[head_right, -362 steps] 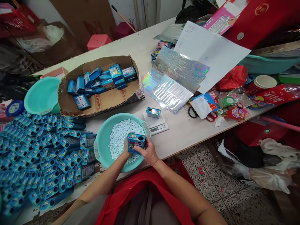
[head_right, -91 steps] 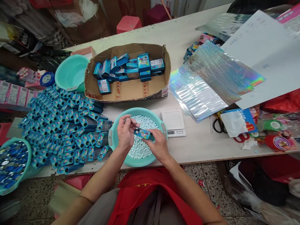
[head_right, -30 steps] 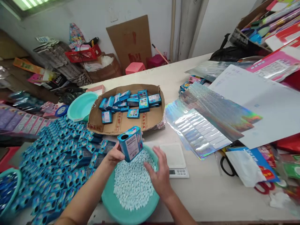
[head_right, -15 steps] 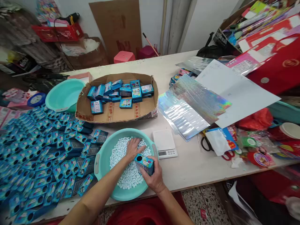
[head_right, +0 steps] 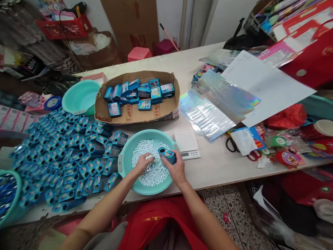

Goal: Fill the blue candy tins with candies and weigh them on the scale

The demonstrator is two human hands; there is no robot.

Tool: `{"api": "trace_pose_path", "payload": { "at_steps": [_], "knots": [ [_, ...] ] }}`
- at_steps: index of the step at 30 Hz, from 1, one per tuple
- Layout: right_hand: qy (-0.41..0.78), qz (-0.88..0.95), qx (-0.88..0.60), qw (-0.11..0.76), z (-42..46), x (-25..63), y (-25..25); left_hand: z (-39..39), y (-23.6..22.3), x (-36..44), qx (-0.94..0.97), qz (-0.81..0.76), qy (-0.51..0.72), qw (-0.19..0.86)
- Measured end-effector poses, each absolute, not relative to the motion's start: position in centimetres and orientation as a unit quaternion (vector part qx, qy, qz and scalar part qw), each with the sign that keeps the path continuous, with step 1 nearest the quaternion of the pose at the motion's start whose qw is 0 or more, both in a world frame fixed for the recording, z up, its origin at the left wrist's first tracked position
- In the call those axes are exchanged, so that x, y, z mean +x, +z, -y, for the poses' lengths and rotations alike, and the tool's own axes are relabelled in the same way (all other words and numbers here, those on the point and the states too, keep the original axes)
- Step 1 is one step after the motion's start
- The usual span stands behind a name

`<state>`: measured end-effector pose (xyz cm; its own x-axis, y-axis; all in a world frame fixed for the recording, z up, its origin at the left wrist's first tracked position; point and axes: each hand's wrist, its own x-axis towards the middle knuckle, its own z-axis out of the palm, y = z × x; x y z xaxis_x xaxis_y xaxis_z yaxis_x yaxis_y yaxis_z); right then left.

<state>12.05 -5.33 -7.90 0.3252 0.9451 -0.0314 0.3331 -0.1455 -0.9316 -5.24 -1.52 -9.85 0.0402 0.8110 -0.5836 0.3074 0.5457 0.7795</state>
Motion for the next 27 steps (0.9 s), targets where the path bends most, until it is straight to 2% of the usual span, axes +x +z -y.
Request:
{"api": "trace_pose_path", "payload": {
  "at_steps": [4, 7, 10, 14, 27],
  "knots": [
    [0.328, 0.576, -0.623, 0.416, 5.6, 10.9, -7.4, 0.5, -6.2, -4.8, 0.257, -0.565, 0.411, 0.668],
    [0.312, 0.608, -0.604, 0.41, 5.8, 9.6, -7.3, 0.2, -4.0, -4.1, 0.226, -0.49, 0.521, 0.661],
    [0.313, 0.617, -0.597, 0.407, 5.7, 8.7, -6.9, -0.1, -3.2, -3.4, 0.193, -0.476, 0.579, 0.633],
    [0.332, 0.615, -0.591, 0.405, 5.5, 8.5, -5.9, -0.6, -3.0, -3.1, 0.17, -0.489, 0.607, 0.603],
    [0.373, 0.6, -0.588, 0.394, 4.9, 9.1, -4.3, -1.2, -1.6, -2.6, 0.209, -0.485, 0.6, 0.601]
  ]
}}
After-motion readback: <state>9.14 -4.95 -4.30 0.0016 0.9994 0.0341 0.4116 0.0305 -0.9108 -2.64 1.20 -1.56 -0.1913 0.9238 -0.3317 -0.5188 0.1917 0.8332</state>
